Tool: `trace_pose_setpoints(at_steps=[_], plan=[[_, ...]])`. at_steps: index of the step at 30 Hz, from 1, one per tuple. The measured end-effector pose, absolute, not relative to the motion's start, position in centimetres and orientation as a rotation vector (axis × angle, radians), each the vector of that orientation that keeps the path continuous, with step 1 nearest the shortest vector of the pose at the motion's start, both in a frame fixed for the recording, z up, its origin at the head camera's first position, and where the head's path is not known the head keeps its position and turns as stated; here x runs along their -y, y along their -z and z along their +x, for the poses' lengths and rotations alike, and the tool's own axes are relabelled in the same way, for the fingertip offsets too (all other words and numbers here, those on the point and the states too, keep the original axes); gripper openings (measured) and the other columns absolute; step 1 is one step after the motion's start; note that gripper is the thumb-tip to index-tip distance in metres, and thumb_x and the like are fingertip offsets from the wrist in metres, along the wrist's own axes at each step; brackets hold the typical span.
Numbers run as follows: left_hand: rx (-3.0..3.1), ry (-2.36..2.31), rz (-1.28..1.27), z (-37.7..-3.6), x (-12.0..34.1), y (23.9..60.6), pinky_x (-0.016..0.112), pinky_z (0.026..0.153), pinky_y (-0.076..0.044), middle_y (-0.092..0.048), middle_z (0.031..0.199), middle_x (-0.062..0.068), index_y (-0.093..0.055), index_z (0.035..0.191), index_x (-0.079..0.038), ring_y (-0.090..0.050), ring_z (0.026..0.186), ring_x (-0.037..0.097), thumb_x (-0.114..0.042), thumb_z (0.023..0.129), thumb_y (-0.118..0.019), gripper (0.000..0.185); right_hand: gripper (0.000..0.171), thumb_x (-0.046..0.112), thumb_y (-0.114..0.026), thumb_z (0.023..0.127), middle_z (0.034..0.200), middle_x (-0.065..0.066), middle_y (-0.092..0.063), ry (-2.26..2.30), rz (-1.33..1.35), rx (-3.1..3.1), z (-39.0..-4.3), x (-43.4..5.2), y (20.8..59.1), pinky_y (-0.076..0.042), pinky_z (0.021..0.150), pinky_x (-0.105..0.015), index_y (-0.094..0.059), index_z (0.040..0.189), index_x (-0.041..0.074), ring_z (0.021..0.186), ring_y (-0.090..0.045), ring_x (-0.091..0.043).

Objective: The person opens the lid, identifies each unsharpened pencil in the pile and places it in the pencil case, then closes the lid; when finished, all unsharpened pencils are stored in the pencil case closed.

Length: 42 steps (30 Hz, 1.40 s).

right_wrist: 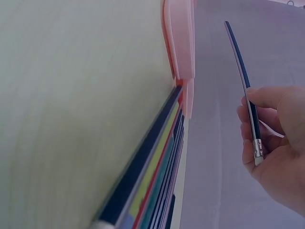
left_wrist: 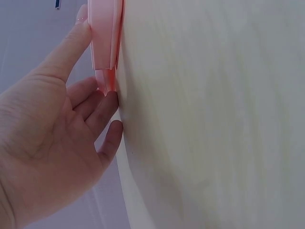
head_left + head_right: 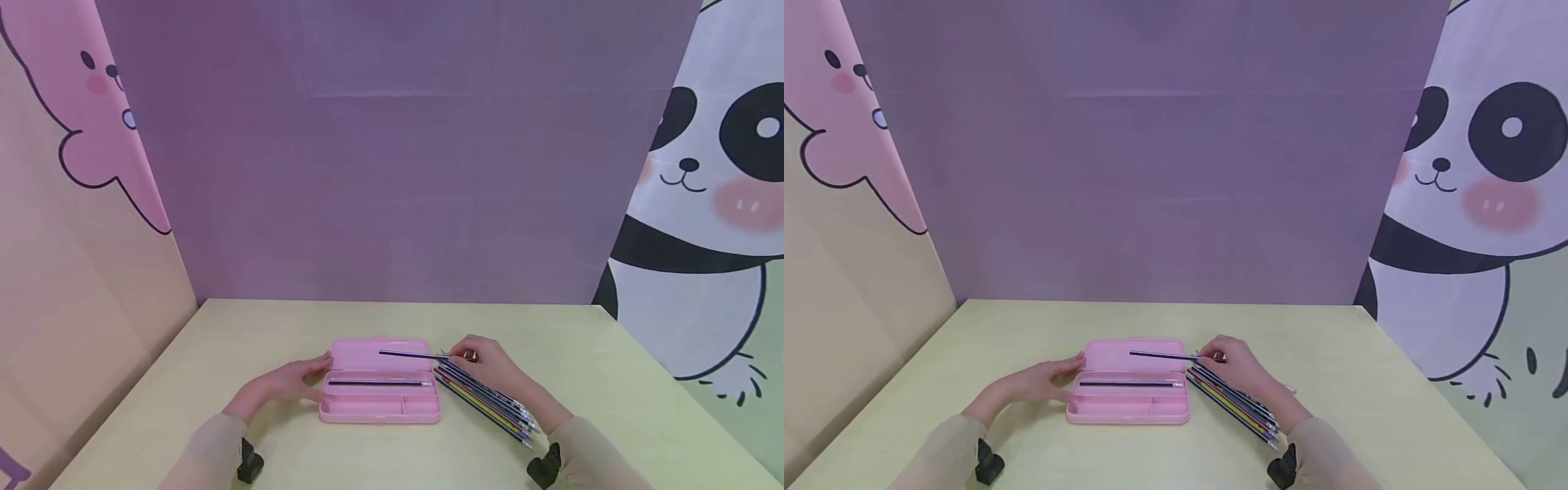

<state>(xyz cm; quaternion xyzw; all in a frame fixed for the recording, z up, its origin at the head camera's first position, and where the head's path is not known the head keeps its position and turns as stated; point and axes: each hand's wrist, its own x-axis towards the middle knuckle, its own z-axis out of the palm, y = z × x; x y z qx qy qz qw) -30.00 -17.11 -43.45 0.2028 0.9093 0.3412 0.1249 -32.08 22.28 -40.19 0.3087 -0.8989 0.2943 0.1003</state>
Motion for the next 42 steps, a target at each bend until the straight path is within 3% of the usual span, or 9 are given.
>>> trace_pose_setpoints(at_steps=[21, 36, 42], plan=[[-2.642, -0.998, 0.594, -30.0, 17.1, 43.5, 0.055, 0.114, -0.019, -0.022, 0.154, 0.016, -0.029, 0.147, -0.008, -0.021, 0.141, 0.039, -0.036, 0.077, -0.076, 0.089, 0.012, 0.006, -0.065, 0.086, 0.082, 0.0, -0.061, -1.008, 1.151, 2.673, -31.8, -17.1, 41.2, -0.045, 0.058, -0.016, -0.07, 0.095, 0.001, 0.068, -0.047, 0.0], [-2.649, -0.992, 0.6, -30.1, 17.0, 43.5, 0.054, 0.114, -0.021, -0.023, 0.154, 0.015, -0.029, 0.147, -0.009, -0.022, 0.141, 0.038, -0.038, 0.077, -0.075, 0.089, 0.01, 0.008, -0.065, 0.087, 0.079, 0.002, -0.06, -0.947, 1.19, 2.701, -31.6, -14.9, 42.0, -0.041, 0.057, -0.015, -0.072, 0.092, 0.002, 0.066, -0.042, 0.0], [-2.646, -0.994, 0.599, -30.1, 17.2, 43.5, 0.054, 0.114, -0.021, -0.023, 0.154, 0.016, -0.029, 0.147, -0.009, -0.022, 0.14, 0.038, -0.036, 0.077, -0.075, 0.088, 0.01, 0.009, -0.066, 0.086, 0.081, 0.001, -0.062, -0.97, 1.163, 2.774, -31.6, -14.3, 42.2, -0.045, 0.06, -0.016, -0.072, 0.092, 0.003, 0.067, -0.046, -0.002]])
